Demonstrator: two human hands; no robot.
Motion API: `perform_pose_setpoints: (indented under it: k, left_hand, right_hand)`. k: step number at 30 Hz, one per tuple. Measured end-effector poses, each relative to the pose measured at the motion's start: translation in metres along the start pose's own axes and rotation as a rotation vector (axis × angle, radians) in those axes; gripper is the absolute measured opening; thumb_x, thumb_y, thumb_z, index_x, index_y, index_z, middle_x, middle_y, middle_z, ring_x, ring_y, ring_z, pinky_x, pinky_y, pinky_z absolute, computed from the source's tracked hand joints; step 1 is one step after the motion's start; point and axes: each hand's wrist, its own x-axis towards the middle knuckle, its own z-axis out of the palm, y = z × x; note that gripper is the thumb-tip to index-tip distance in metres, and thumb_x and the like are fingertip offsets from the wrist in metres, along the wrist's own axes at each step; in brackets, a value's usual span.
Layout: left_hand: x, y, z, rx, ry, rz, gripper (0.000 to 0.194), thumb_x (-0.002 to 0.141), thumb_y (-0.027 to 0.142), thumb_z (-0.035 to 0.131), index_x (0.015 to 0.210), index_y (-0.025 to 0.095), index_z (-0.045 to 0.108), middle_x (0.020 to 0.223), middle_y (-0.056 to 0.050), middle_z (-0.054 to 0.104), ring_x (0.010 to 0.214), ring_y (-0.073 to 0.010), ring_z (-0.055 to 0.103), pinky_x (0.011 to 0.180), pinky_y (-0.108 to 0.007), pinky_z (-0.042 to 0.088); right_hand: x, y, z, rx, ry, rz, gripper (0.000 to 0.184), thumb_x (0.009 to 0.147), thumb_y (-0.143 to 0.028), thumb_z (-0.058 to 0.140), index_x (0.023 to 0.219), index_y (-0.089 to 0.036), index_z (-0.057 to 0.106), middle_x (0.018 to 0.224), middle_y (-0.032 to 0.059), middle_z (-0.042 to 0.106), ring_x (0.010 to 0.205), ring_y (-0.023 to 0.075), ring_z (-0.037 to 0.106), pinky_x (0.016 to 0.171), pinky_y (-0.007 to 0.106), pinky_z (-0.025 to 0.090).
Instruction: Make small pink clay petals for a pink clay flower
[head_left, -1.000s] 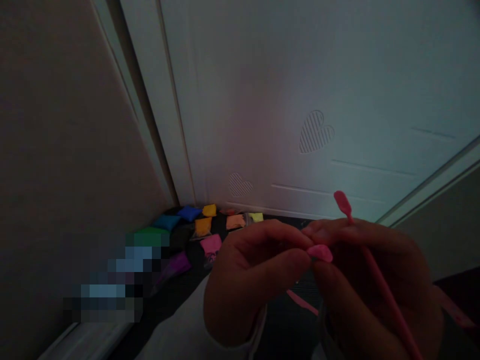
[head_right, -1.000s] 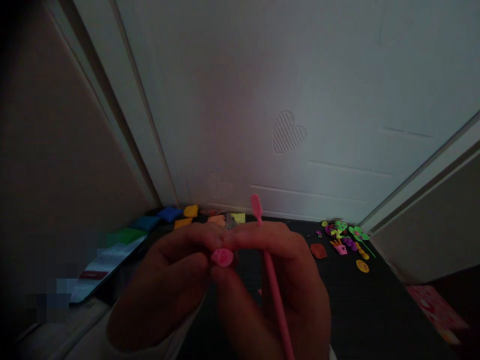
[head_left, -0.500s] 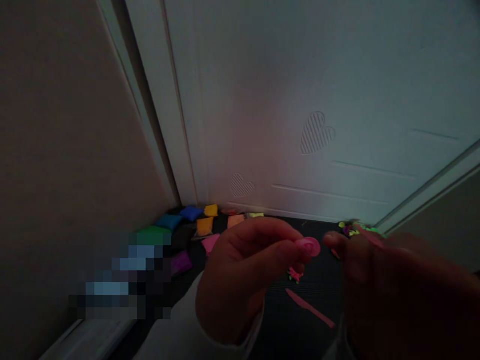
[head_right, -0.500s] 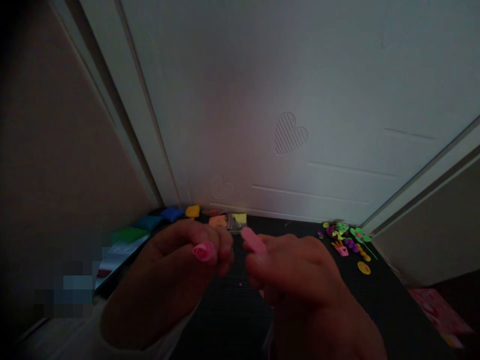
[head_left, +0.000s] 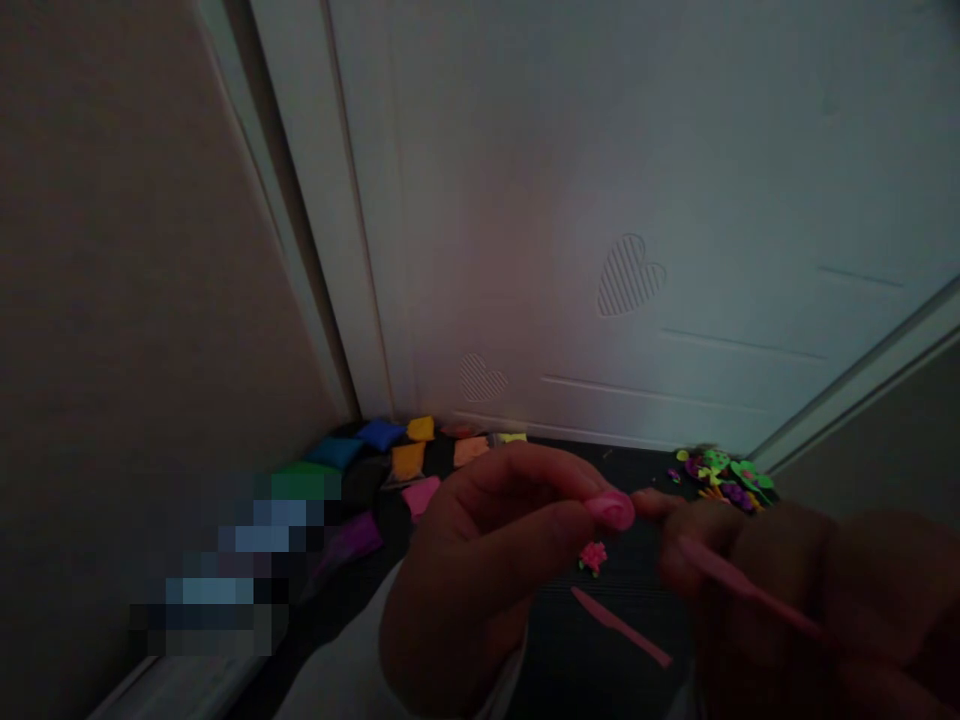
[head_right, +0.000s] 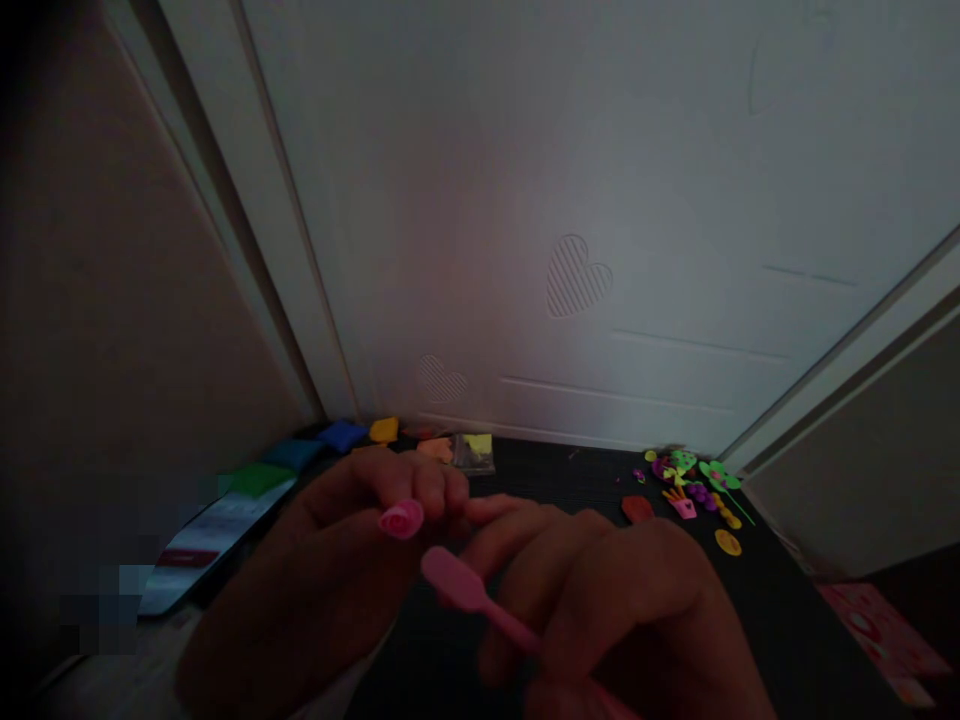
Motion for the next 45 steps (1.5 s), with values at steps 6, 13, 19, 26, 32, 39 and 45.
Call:
perform_pose_setpoints:
  k: [6, 13, 19, 26, 32, 39, 45]
  left_hand:
    - [-0.004, 0.003, 0.003, 0.013, 0.005, 0.012, 0.01, 0.063, 0.01, 0.055, 0.063, 0.019, 0.06, 0.064, 0.003, 0.06, 0.065, -0.0104, 0.053, 0.065, -0.023, 0.041]
    - [-0.007, 0.006, 0.005, -0.012, 0.062, -0.069, 0.011, 0.064, 0.009, 0.053, 0.064, 0.018, 0.059, 0.065, 0.002, 0.061, 0.066, -0.0121, 0.056, 0.066, -0.026, 0.042]
    - [-0.007, 0.004, 0.005, -0.029, 0.051, -0.097, 0.011, 0.065, 0.009, 0.052, 0.066, 0.018, 0.059, 0.069, 0.001, 0.062, 0.068, -0.0133, 0.057, 0.066, -0.027, 0.043]
    - [-0.006, 0.003, 0.007, -0.057, 0.066, -0.111, 0.008, 0.065, 0.011, 0.053, 0.065, 0.017, 0.058, 0.071, 0.0, 0.062, 0.07, -0.0151, 0.057, 0.065, -0.028, 0.044]
    - [-0.007, 0.003, 0.012, 0.005, 0.131, -0.117, 0.004, 0.061, 0.013, 0.058, 0.063, 0.016, 0.058, 0.072, -0.001, 0.062, 0.072, -0.0172, 0.057, 0.067, -0.031, 0.044]
    - [-0.007, 0.003, 0.01, 0.035, 0.124, -0.101, 0.003, 0.06, 0.015, 0.059, 0.062, 0.015, 0.058, 0.072, -0.002, 0.062, 0.074, -0.0179, 0.057, 0.068, -0.031, 0.043]
    - [-0.008, 0.004, 0.011, -0.001, 0.107, -0.109, 0.005, 0.061, 0.011, 0.057, 0.063, 0.016, 0.058, 0.072, -0.001, 0.062, 0.076, -0.0171, 0.056, 0.07, -0.03, 0.043]
  right_hand:
    - [0.004, -0.004, 0.011, 0.133, 0.017, 0.027, 0.005, 0.071, -0.026, 0.049, 0.068, -0.022, 0.051, 0.054, -0.0034, 0.056, 0.055, 0.0125, 0.052, 0.057, 0.032, 0.044]
    - [0.01, -0.007, 0.017, 0.104, -0.059, 0.019, 0.009, 0.062, -0.021, 0.059, 0.063, -0.022, 0.05, 0.055, -0.0041, 0.055, 0.05, 0.0124, 0.052, 0.067, 0.041, 0.043]
    - [0.007, -0.009, 0.021, 0.096, 0.023, 0.043, 0.015, 0.061, -0.027, 0.058, 0.063, -0.022, 0.045, 0.053, -0.0038, 0.052, 0.047, 0.0124, 0.051, 0.062, 0.041, 0.044]
    - [0.008, -0.01, 0.032, 0.036, 0.19, 0.023, 0.017, 0.062, -0.032, 0.056, 0.065, -0.022, 0.043, 0.053, -0.0026, 0.051, 0.048, 0.0133, 0.05, 0.061, 0.041, 0.045]
    - [0.008, -0.011, 0.034, 0.002, 0.208, 0.002, 0.018, 0.062, -0.034, 0.056, 0.065, -0.022, 0.043, 0.051, -0.0023, 0.05, 0.047, 0.0128, 0.049, 0.064, 0.042, 0.044]
    - [0.007, -0.011, 0.033, -0.056, 0.201, -0.019, 0.015, 0.062, -0.03, 0.055, 0.066, -0.023, 0.043, 0.052, -0.0019, 0.051, 0.046, 0.0135, 0.05, 0.061, 0.039, 0.045]
    - [0.007, -0.011, 0.032, -0.087, 0.215, 0.007, 0.017, 0.061, -0.03, 0.057, 0.065, -0.022, 0.042, 0.051, -0.0021, 0.051, 0.047, 0.0142, 0.051, 0.056, 0.036, 0.046]
